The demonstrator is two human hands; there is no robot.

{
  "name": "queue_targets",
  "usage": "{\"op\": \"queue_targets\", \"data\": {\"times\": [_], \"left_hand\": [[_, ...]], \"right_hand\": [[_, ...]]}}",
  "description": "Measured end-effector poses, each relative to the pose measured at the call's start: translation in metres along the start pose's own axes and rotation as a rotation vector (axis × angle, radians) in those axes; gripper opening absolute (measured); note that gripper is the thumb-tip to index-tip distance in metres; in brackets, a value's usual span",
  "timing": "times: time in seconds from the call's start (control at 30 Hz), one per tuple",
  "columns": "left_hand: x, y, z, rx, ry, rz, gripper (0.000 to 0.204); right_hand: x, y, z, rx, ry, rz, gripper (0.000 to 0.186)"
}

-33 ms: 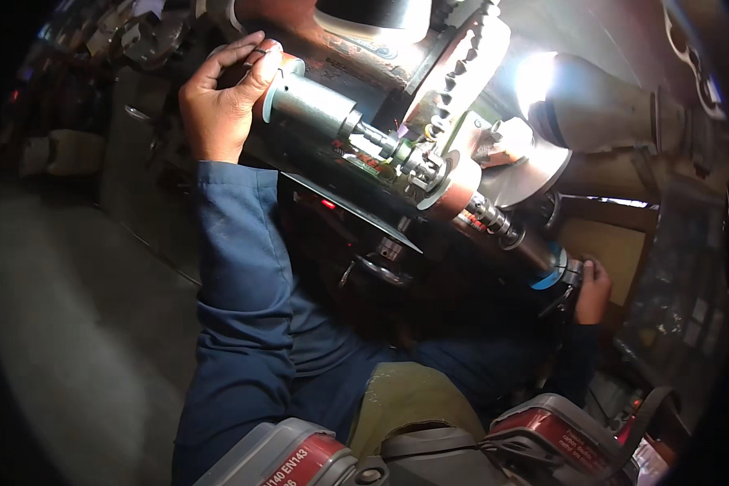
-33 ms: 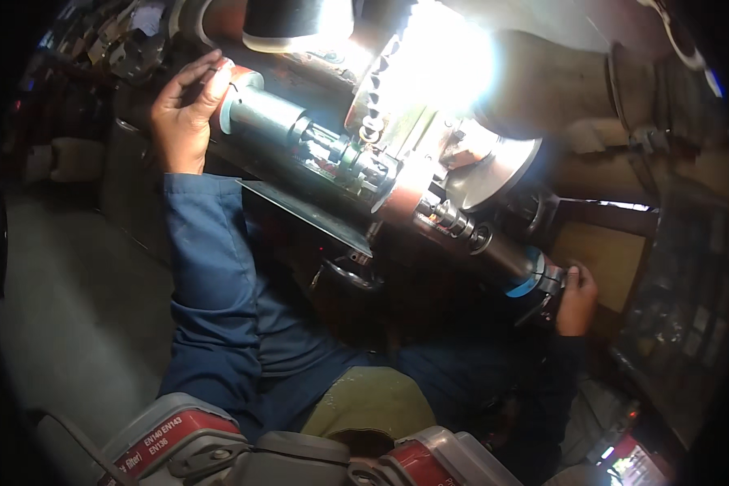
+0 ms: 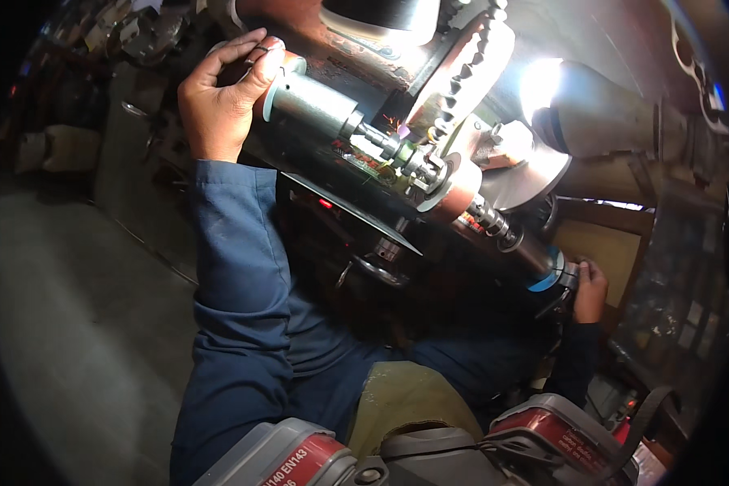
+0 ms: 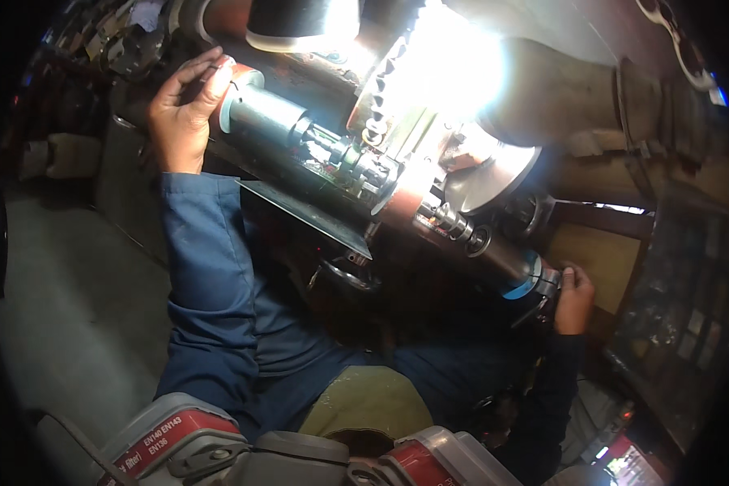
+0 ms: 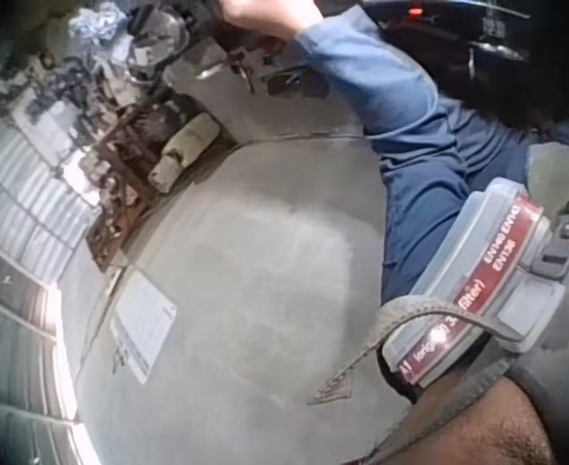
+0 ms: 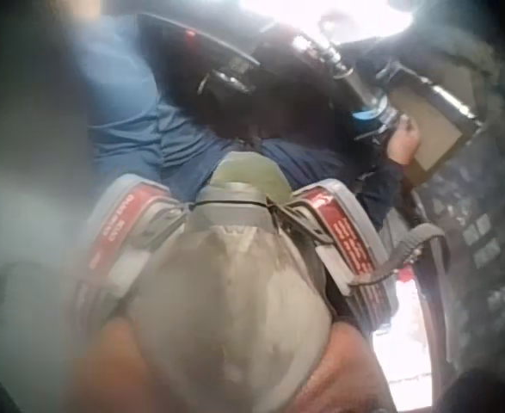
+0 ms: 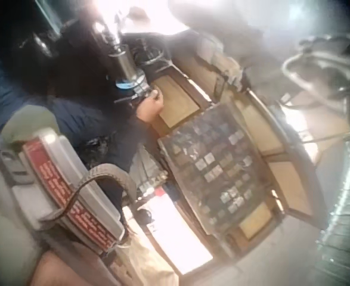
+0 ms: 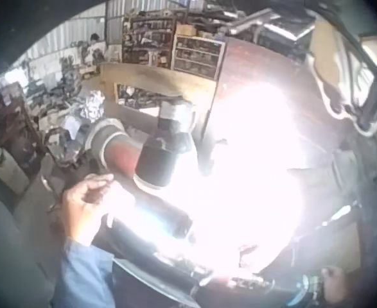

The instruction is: The person operates a precision machine to grind a metal part, rotating the workpiece against the wheel and using a digital caliper to check the diameter.

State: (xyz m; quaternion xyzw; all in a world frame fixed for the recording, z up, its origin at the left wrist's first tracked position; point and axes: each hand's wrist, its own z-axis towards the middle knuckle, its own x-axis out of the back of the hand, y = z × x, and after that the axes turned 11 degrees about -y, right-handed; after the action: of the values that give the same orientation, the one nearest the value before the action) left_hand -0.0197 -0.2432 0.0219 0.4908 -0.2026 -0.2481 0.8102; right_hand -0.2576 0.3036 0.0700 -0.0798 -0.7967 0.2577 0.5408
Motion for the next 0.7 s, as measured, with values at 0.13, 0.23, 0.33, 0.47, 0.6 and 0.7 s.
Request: {"op": "queue_targets", "data": {"times": [0.13, 0.23, 0.33, 0.47, 0.6, 0.7], "left_hand": [[0.003, 0.002, -0.002, 0.009, -0.023, 0.074, 0.021], [0.003, 0.002, -0.004, -0.003, -0.027, 0.039, 0.02], [0.005, 0.001, -0.003, -0.039, -0.03, 0.056, 0.02], [0.004, 0.006, 0.0, -0.076, -0.039, 0.081, 0.021], [-0.004, 0.017, -0.001, 0.0, 0.126, 0.019, 0.017], [0.0, 0.023, -0.004, 0.081, 0.078, 0.062, 0.017]], "right_hand": [[0.014, 0.008, 0.024, -0.198, -0.208, 0.04, 0.028], [0.019, 0.009, 0.033, -0.245, -0.318, 0.081, 0.028], [0.019, 0.008, 0.043, -0.284, -0.375, 0.075, 0.03], [0.022, 0.002, 0.052, -0.372, -0.485, 0.09, 0.03], [0.018, -0.007, 0.04, -0.323, -0.368, 0.1, 0.026], [0.011, -0.015, 0.022, -0.304, -0.237, 0.079, 0.028]]}}
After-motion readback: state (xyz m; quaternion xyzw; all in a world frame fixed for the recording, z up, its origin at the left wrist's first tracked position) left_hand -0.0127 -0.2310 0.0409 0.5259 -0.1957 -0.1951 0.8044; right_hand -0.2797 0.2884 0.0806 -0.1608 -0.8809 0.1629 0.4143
